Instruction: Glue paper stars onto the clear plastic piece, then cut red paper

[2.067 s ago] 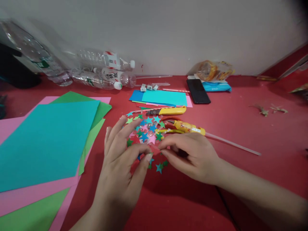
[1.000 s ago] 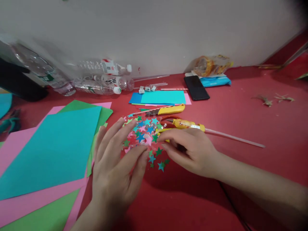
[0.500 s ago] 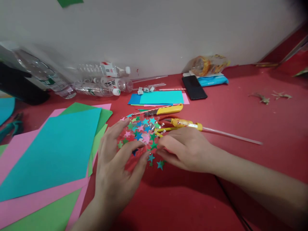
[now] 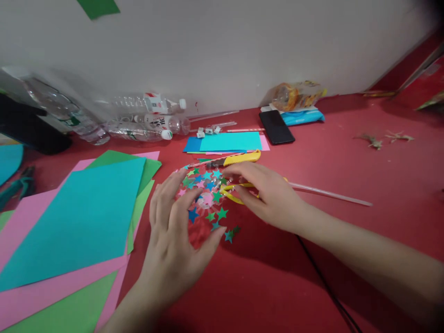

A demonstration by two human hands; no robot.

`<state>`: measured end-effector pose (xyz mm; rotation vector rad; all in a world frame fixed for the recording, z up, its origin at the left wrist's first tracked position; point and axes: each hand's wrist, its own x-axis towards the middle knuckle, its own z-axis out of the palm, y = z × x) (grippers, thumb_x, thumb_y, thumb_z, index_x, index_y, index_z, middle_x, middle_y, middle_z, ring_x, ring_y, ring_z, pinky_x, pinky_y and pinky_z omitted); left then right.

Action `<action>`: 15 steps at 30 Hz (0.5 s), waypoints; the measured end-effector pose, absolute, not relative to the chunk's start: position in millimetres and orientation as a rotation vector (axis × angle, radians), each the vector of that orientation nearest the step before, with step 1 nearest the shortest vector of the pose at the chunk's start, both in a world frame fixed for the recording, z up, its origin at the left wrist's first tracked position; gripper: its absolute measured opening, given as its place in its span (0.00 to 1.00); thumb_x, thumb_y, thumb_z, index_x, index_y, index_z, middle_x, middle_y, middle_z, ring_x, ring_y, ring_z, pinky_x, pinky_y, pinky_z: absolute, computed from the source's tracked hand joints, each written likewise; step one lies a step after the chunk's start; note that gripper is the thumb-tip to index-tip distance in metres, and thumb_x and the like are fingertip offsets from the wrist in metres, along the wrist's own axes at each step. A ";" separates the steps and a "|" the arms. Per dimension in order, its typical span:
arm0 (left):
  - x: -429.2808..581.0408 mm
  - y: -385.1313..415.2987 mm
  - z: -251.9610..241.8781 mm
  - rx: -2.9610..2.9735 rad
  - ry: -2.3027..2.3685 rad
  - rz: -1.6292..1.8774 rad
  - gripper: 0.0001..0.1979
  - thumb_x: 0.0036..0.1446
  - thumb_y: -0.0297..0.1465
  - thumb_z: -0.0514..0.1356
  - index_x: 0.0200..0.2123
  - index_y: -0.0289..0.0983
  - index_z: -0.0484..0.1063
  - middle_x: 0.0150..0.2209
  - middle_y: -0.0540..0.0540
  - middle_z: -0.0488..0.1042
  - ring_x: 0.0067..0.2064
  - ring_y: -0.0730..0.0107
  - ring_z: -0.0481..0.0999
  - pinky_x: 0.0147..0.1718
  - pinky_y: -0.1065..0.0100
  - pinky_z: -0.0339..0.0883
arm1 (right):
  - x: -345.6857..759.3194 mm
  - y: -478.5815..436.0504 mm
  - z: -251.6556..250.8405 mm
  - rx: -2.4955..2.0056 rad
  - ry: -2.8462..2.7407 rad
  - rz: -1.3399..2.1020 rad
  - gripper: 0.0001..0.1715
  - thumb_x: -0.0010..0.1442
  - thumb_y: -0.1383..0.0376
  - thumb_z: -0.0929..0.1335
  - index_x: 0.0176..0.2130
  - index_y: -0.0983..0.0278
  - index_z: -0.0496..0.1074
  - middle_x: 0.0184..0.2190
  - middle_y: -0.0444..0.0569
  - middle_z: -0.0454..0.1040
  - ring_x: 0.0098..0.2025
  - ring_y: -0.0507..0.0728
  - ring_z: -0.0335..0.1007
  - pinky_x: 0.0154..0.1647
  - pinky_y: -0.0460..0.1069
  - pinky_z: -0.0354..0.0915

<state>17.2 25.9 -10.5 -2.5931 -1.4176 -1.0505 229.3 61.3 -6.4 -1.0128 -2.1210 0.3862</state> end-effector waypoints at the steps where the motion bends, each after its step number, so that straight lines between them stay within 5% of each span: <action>1: 17.7 26.4 -11.5 -2.582 -1.412 -1.029 0.32 0.50 0.34 0.67 0.57 0.37 0.59 0.65 0.30 0.56 0.66 0.41 0.55 0.62 0.39 0.53 | 228.2 59.7 -7.0 -1.023 -2.122 0.396 0.19 0.61 0.75 0.62 0.51 0.65 0.66 0.49 0.52 0.75 0.50 0.57 0.71 0.48 0.51 0.66; 15: 17.2 26.8 -11.0 -2.607 -1.429 -0.997 0.32 0.50 0.23 0.62 0.58 0.41 0.59 0.65 0.35 0.55 0.66 0.43 0.54 0.62 0.39 0.52 | 227.0 44.8 4.4 -0.985 -2.268 0.187 0.08 0.63 0.70 0.63 0.39 0.65 0.71 0.36 0.52 0.74 0.37 0.57 0.69 0.35 0.49 0.62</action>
